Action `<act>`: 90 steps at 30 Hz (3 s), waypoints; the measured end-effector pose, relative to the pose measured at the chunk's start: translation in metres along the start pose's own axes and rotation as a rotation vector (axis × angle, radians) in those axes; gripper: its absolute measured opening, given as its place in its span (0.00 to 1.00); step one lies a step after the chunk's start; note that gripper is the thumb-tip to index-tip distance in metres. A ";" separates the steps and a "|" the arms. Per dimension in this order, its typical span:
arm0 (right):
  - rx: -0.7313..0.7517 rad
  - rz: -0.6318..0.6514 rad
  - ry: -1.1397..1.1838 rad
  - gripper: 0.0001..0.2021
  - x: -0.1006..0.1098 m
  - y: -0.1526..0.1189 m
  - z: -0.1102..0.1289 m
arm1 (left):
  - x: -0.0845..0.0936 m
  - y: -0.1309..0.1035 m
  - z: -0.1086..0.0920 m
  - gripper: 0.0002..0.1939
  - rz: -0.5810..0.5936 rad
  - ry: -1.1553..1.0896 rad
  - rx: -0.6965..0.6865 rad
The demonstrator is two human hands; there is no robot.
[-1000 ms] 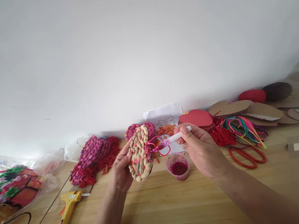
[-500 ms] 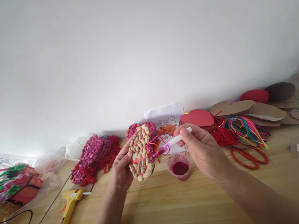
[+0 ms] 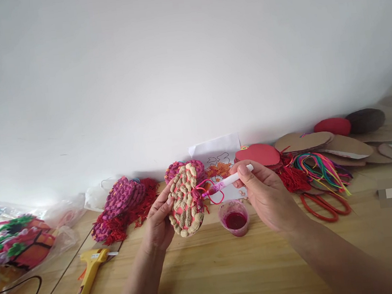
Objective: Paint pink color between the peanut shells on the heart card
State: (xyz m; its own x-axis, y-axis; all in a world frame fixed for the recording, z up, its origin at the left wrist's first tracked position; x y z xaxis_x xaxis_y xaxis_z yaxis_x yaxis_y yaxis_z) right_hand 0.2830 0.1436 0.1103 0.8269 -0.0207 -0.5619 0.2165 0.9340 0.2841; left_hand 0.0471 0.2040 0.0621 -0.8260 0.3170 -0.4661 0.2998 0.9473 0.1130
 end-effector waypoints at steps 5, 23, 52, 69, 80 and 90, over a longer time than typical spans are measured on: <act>0.048 0.052 -0.097 0.08 0.000 -0.003 0.006 | 0.001 0.001 -0.002 0.27 -0.029 -0.001 -0.002; 0.328 0.117 -0.518 0.05 -0.012 -0.020 0.038 | 0.004 0.002 -0.002 0.30 -0.050 0.042 -0.001; 0.216 0.022 -0.425 0.06 0.005 -0.013 0.025 | 0.001 -0.002 -0.008 0.31 -0.007 0.078 -0.018; 0.293 -0.036 -0.444 0.07 0.006 -0.011 0.036 | 0.004 -0.001 -0.012 0.29 -0.091 0.102 -0.028; 0.179 0.089 -0.802 0.10 -0.008 -0.011 0.034 | 0.020 0.001 -0.010 0.20 -0.247 0.191 0.035; 0.335 0.102 -0.817 0.04 -0.015 -0.019 0.038 | 0.013 -0.009 -0.024 0.19 -0.263 0.368 -0.097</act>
State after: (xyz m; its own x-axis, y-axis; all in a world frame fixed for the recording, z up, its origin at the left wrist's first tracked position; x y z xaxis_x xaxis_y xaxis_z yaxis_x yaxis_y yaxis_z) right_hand 0.2860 0.1126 0.1429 0.9347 -0.3108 0.1722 0.1559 0.7943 0.5872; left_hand 0.0219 0.2005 0.0762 -0.9878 0.0442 -0.1494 0.0258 0.9921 0.1228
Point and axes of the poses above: each hand's wrist, its own y-axis towards the middle knuckle, its own x-axis out of the back of the hand, z = x × y, the point moved 8 cm from there along y, towards the middle knuckle, and after that the axes turned 5 degrees about y, right-handed, at the moved point
